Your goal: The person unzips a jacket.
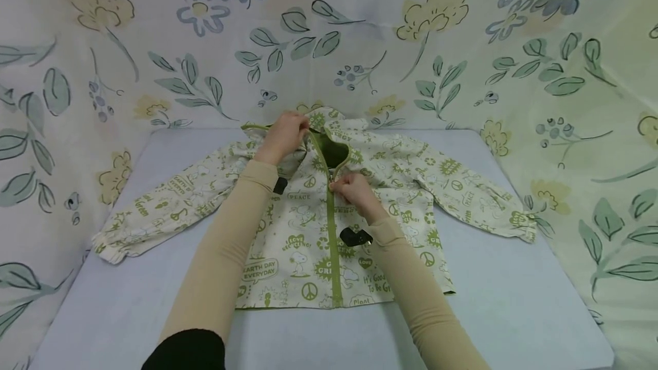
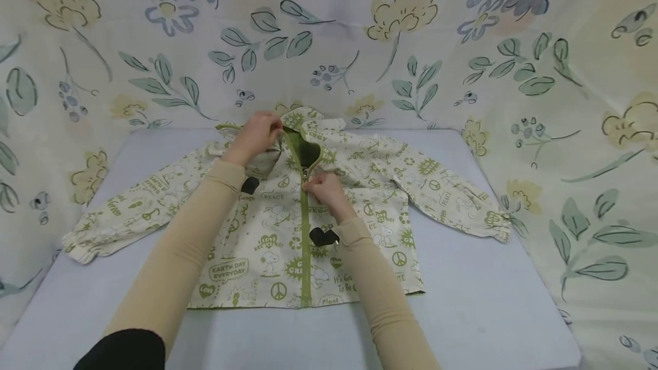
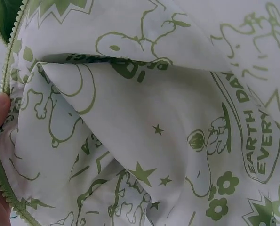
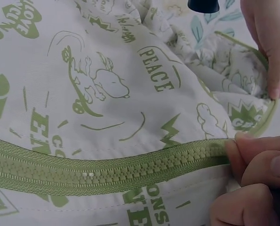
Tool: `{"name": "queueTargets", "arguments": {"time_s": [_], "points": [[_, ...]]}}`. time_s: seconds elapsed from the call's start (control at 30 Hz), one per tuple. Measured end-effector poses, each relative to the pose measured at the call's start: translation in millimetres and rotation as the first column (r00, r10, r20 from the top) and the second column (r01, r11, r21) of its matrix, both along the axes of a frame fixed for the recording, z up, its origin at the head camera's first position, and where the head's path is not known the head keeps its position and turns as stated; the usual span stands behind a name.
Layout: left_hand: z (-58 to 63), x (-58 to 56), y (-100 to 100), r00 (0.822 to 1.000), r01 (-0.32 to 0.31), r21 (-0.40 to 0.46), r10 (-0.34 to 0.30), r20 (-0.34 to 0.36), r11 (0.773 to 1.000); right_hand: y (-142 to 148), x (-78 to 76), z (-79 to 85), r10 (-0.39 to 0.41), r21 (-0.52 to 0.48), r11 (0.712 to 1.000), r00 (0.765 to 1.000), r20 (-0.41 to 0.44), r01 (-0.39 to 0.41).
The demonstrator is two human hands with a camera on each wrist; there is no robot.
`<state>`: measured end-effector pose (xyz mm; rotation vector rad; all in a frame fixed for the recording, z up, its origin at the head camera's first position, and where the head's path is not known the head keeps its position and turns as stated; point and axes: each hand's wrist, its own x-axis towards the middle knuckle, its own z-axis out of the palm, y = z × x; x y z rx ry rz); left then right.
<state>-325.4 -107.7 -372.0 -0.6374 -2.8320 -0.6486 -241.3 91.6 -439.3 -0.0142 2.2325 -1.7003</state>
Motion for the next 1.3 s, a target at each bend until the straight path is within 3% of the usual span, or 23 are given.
{"name": "queueTargets", "arguments": {"time_s": [0.43, 0.5, 0.67, 0.73, 0.93, 1.3], "points": [[-2.7, -3.1, -0.3, 1.000, -0.004, 0.008, 0.005, -0.022, 1.000, 3.9, 3.7, -6.8, 0.048, -0.023, 0.999, 0.998, -0.030, -0.049], [-3.9, -3.9, 0.5, 1.000, -0.013, 0.009, 0.013, -0.022, 1.000, 3.0, 7.9, -0.7, 0.063, -0.028, 0.998, 0.998, -0.009, -0.063], [-6.4, -4.4, 1.1, 0.999, -0.023, 0.009, 0.023, -0.023, 1.000, 3.5, 10.7, -5.4, 0.058, -0.039, 0.998, 0.998, 0.031, -0.057], [-6.8, -4.2, 1.0, 1.000, -0.023, 0.018, 0.023, -0.018, 1.000, 5.9, 8.3, -15.3, 0.047, -0.053, 0.998, 0.998, 0.033, -0.045], [-8.3, -4.6, -0.2, 0.999, -0.025, 0.041, 0.026, -0.025, 0.999, 9.0, 10.2, -17.0, 0.051, -0.101, 0.994, 0.997, 0.060, -0.045], [-7.8, -4.5, -3.1, 0.999, -0.032, 0.060, 0.032, -0.004, 0.998, 11.8, 17.4, -22.6, 0.086, -0.052, 0.995, 0.995, 0.051, -0.083]]}}
